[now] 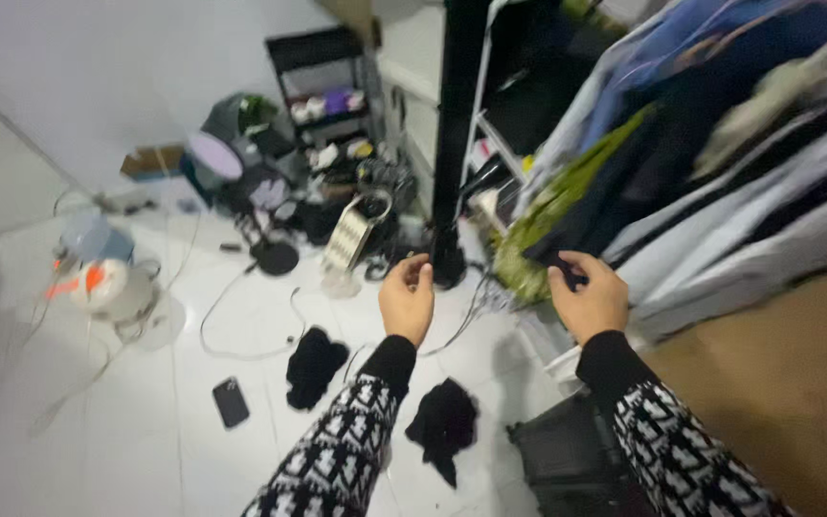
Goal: The person disassembles a standing electric fan. They remove the front grille, then the fan blade, and finally the rear grille, placing each component on a cardboard box.
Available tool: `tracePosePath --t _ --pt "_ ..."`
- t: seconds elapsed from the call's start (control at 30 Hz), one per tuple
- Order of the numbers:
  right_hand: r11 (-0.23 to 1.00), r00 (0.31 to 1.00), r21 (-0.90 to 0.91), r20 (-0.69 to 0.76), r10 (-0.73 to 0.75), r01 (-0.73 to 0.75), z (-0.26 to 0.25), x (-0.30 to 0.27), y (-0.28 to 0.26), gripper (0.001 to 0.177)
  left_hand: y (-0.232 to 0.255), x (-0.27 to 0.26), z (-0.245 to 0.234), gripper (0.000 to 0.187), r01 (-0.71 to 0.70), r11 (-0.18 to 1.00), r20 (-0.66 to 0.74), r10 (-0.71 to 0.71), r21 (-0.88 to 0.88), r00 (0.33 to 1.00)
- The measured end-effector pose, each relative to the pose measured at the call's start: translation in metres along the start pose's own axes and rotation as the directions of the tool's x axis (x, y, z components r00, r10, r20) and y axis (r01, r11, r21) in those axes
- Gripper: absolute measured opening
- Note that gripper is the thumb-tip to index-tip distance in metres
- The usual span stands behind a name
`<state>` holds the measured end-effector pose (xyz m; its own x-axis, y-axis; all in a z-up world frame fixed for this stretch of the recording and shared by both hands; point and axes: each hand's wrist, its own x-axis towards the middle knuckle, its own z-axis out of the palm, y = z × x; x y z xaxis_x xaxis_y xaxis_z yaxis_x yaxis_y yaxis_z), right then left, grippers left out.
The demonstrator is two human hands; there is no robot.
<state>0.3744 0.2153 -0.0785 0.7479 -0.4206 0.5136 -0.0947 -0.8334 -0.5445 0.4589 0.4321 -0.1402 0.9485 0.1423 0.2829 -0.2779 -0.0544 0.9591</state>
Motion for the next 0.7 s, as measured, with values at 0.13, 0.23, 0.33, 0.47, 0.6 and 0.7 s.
tracePosePath --t 0.13,0.23,0.33,0.47,0.6,0.7 --pt "0.915 0.980 0.397 -0.140 0.143 -0.077 -0.072 0.019 0.012 0.026 0.069 -0.017 0.050 0.024 0.055 0.967 0.073 -0.038 -0.248 0.997" --pt "0.768 0.935 0.620 -0.156 0.318 -0.158 -0.138 0.029 0.029 0.025 0.122 -0.030 0.090 0.027 0.192 0.889 0.208 -0.112 -0.415 0.972" --pt "0.736 0.913 0.668 -0.226 0.339 -0.108 -0.205 0.022 0.045 0.024 0.170 -0.049 0.127 0.030 0.315 0.783 0.354 -0.130 -0.537 0.926" --pt "0.640 0.853 0.752 -0.222 0.473 -0.159 -0.292 -0.009 0.047 0.024 0.225 -0.089 0.157 0.034 0.400 0.762 0.515 -0.103 -0.509 0.851" --pt "0.697 0.754 0.678 -0.325 0.571 -0.235 -0.369 -0.046 0.038 0.025 0.255 -0.127 0.191 0.034 0.461 0.699 0.619 -0.034 -0.546 0.785" --pt "0.643 0.696 0.711 -0.308 0.649 -0.284 -0.410 -0.069 0.037 0.025 0.263 -0.160 0.215 0.034 0.543 0.695 0.693 -0.090 -0.471 0.716"
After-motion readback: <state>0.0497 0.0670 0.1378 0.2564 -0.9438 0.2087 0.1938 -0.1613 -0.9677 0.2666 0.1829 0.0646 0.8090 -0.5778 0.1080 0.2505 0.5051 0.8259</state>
